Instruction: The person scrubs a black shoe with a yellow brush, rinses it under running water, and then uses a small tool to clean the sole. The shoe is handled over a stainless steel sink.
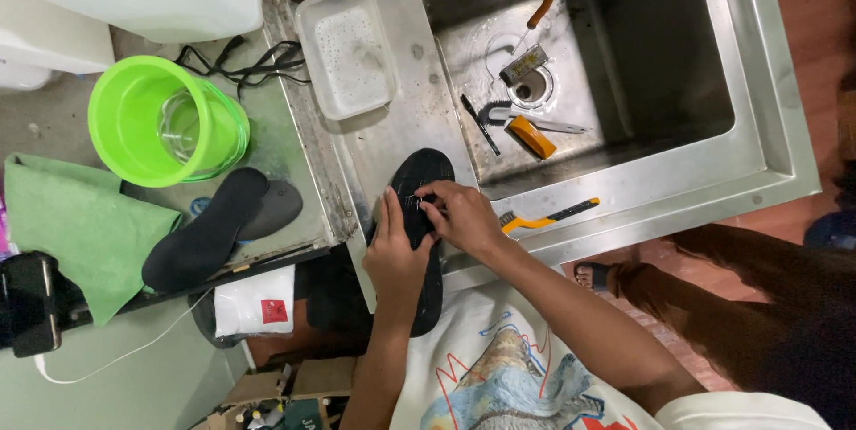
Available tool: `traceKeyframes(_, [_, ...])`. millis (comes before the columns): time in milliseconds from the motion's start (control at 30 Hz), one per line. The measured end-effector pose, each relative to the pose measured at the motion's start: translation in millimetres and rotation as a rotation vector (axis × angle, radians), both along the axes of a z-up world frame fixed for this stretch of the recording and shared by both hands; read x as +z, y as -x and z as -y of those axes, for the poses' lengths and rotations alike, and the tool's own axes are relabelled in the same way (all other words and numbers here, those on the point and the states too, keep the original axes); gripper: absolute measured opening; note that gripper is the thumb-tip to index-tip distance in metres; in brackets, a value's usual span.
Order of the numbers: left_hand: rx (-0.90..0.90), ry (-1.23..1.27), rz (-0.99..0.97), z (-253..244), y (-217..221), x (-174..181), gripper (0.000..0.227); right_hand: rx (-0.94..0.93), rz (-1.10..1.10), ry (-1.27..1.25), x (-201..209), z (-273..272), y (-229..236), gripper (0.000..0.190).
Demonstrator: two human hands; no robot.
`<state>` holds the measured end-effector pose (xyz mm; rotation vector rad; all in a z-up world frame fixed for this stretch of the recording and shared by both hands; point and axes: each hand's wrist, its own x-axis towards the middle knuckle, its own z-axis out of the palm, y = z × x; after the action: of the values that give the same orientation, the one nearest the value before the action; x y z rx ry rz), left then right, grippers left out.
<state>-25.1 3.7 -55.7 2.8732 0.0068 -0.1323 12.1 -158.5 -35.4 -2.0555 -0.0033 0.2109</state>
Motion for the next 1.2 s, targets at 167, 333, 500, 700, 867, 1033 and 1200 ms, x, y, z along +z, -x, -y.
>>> traceKeyframes(167, [-0.012, 0.009, 0.025, -1, 0, 2, 0.118, 0.034, -0.068, 0.099, 4, 0, -1, 0.020])
traceKeyframes(333, [-0.012, 0.015, 0.020, -1, 2, -1, 0.118, 0.049, -0.089, 0.156, 8, -1, -2, 0.020])
traceKeyframes(500, [-0.017, -0.005, 0.011, 1, 2, -2, 0.119, 0.038, -0.149, 0.186, 11, -1, -3, 0.022])
traceKeyframes(700, [-0.034, 0.016, 0.003, 4, 0, 9, 0.115, -0.003, -0.205, 0.158, 0, -5, 4, 0.022])
traceKeyframes(867, [-0.044, 0.028, 0.001, 6, -2, 19, 0.115, -0.071, -0.248, 0.012, -19, -3, 5, 0.026])
traceKeyframes(1033, [-0.033, 0.083, -0.028, 0, 3, 10, 0.118, -0.044, -0.159, -0.059, -20, 4, 1, 0.025])
traceKeyframes(1200, [-0.027, 0.085, -0.005, -1, -4, 2, 0.123, 0.091, -0.029, 0.194, 1, 9, -20, 0.017])
